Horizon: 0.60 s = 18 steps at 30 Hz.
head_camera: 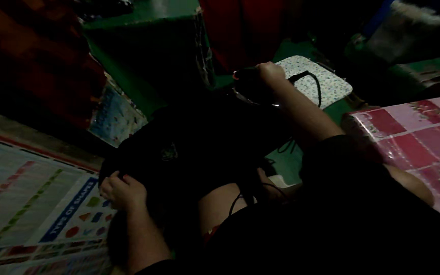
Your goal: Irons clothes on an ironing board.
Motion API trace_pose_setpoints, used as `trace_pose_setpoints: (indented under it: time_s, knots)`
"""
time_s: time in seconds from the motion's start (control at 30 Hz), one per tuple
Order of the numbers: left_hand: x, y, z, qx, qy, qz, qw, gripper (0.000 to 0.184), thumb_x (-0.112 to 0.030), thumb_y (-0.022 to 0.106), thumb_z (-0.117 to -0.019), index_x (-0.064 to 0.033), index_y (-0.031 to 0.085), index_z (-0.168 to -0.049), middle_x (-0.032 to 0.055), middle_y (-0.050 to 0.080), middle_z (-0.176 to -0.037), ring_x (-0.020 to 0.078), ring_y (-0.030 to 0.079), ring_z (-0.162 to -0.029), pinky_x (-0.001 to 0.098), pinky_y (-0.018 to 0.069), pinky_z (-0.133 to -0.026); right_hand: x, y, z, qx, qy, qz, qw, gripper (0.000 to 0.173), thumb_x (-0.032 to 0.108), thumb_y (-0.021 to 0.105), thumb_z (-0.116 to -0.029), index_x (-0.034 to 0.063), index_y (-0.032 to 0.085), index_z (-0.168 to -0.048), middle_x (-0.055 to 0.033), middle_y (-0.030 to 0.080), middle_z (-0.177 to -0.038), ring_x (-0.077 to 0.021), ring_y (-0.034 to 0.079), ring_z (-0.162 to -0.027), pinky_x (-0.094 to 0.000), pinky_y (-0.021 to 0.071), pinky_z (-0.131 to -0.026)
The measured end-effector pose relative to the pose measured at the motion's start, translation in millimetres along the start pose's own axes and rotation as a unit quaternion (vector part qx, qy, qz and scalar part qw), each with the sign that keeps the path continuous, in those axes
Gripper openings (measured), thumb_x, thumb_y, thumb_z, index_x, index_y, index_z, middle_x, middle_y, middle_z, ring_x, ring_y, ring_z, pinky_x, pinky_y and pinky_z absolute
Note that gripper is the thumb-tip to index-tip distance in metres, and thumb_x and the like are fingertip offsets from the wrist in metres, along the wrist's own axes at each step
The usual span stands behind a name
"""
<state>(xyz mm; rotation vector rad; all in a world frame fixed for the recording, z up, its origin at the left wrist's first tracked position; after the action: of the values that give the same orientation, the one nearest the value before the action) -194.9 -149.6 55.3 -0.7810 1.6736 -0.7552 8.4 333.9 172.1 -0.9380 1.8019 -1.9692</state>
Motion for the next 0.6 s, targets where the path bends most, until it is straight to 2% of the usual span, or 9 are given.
trace_pose_setpoints:
  time_s: [0.13, 0.2, 0.27, 0.33, 0.4, 0.5, 0.53, 0.57, 0.6]
  knots:
    - [1.3, 1.8, 3.1, 0.006, -0.008, -0.002, 1.0, 0.049, -0.028, 0.04, -0.1097, -0.0001, 0.046, -0.15, 0.029, 0.033, -0.16, 0.0471, 0.026, -0.151, 0.0685, 0.0246, -0.116, -31.2, -0.8, 27.2, 0.032, -0.013, -0.005, 0.999, 0.037, 0.029, 0.065, -0.1019, 0.0026, 0.067, -0.127, -0.0261, 0.066, -0.129, -0.0465, 0.061, -0.123, -0.0697, 0.0465, -0.098]
    - [-3.4, -0.1, 4.4, 0.0, -0.006, 0.004, 1.0, 0.054, -0.034, 0.042, -0.109, -0.0005, 0.044, -0.151, 0.03, 0.034, -0.159, 0.0481, 0.027, -0.15, 0.0728, 0.0215, -0.114, -24.1, 2.5, 47.0, 0.047, -0.041, -0.003, 0.998, 0.043, 0.034, 0.072, -0.0976, 0.0001, 0.068, -0.124, -0.0274, 0.067, -0.124, -0.0469, 0.062, -0.12, -0.0694, 0.0475, -0.096]
    - [-29.7, -10.1, 8.8, -0.026, 0.036, 0.033, 0.998, 0.058, -0.036, 0.044, -0.108, 0.0031, 0.042, -0.151, 0.0342, 0.034, -0.157, 0.0508, 0.031, -0.148, 0.0702, 0.0216, -0.116, -0.6, 10.8, 66.8, 0.055, -0.091, -0.002, 0.994, 0.045, 0.043, 0.073, -0.0954, 0.0041, 0.071, -0.119, -0.0229, 0.069, -0.119, -0.0426, 0.065, -0.115, -0.0669, 0.0502, -0.094]
    - [-91.7, -27.1, 26.0, -0.055, 0.162, 0.083, 0.982, 0.061, -0.036, 0.043, -0.1084, 0.009, 0.041, -0.149, 0.0377, 0.033, -0.156, 0.0534, 0.031, -0.146, 0.0657, 0.0199, -0.119, 37.5, 16.9, 88.0, 0.06, -0.131, -0.029, 0.989, 0.047, 0.047, 0.073, -0.0944, 0.0068, 0.072, -0.118, -0.0191, 0.071, -0.116, -0.039, 0.067, -0.112, -0.0645, 0.0523, -0.092]
    - [-166.3, -37.7, 57.8, -0.051, 0.357, 0.116, 0.926, 0.07, -0.043, 0.036, -0.1084, 0.0162, 0.037, -0.146, 0.0424, 0.035, -0.151, 0.057, 0.035, -0.142, 0.0625, 0.0261, -0.119, 77.8, 28.2, 100.6, 0.068, -0.171, -0.063, 0.981, 0.048, 0.046, 0.071, -0.0965, 0.0051, 0.069, -0.123, -0.0204, 0.07, -0.118, -0.0397, 0.067, -0.113, -0.0636, 0.0524, -0.091]
    - [-249.5, -23.6, 96.7, 0.028, 0.519, 0.1, 0.849, 0.093, -0.067, 0.031, -0.1011, 0.0109, 0.034, -0.151, 0.0365, 0.044, -0.149, 0.0528, 0.044, -0.139, 0.0683, 0.0272, -0.114, 125.1, 35.0, 111.9, 0.093, -0.258, -0.061, 0.96, 0.05, 0.039, 0.065, -0.102, 0.0021, 0.059, -0.136, -0.0218, 0.065, -0.129, -0.0388, 0.063, -0.122, -0.0609, 0.0478, -0.101]
    - [-264.8, -11.0, 101.1, 0.074, 0.539, 0.071, 0.836, 0.092, -0.066, 0.036, -0.1007, 0.0086, 0.03, -0.154, 0.0344, 0.044, -0.151, 0.0513, 0.045, -0.139, 0.07, 0.0266, -0.114, 132.9, 27.8, 117.6, 0.094, -0.295, -0.051, 0.949, 0.049, 0.033, 0.065, -0.1027, 0.0013, 0.057, -0.14, -0.0222, 0.061, -0.137, -0.0386, 0.058, -0.128, -0.0612, 0.0406, -0.108]
    - [-274.4, 3.5, 101.7, 0.128, 0.548, 0.034, 0.826, 0.084, -0.054, 0.046, -0.1024, 0.0066, 0.026, -0.157, 0.0337, 0.043, -0.152, 0.0511, 0.044, -0.14, 0.0713, 0.0255, -0.114, 135.1, 13.2, 123.7, 0.079, -0.331, -0.044, 0.939, 0.048, 0.028, 0.065, -0.1022, 0.0011, 0.057, -0.14, -0.0227, 0.058, -0.14, -0.0387, 0.056, -0.13, -0.0622, 0.0361, -0.111]
    - [-280.4, 17.8, 99.4, 0.175, 0.541, 0.01, 0.823, 0.076, -0.03, 0.06, -0.1005, 0.005, 0.025, -0.158, 0.0349, 0.044, -0.15, 0.0526, 0.044, -0.139, 0.0725, 0.0228, -0.114, 129.9, -7.6, 129.4, 0.047, -0.354, -0.046, 0.933, 0.044, 0.028, 0.065, -0.1023, 0.0012, 0.062, -0.137, -0.0223, 0.059, -0.138, -0.0384, 0.057, -0.129, -0.0627, 0.0359, -0.11]
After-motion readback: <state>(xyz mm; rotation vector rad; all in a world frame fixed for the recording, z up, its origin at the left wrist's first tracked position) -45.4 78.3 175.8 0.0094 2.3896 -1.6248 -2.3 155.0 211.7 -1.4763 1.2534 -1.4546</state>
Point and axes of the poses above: each hand's wrist, its own z-axis away from the middle knuckle, its own y-axis out of the palm, x = y × z, the point moved 9 cm from there along -z, towards the middle knuckle
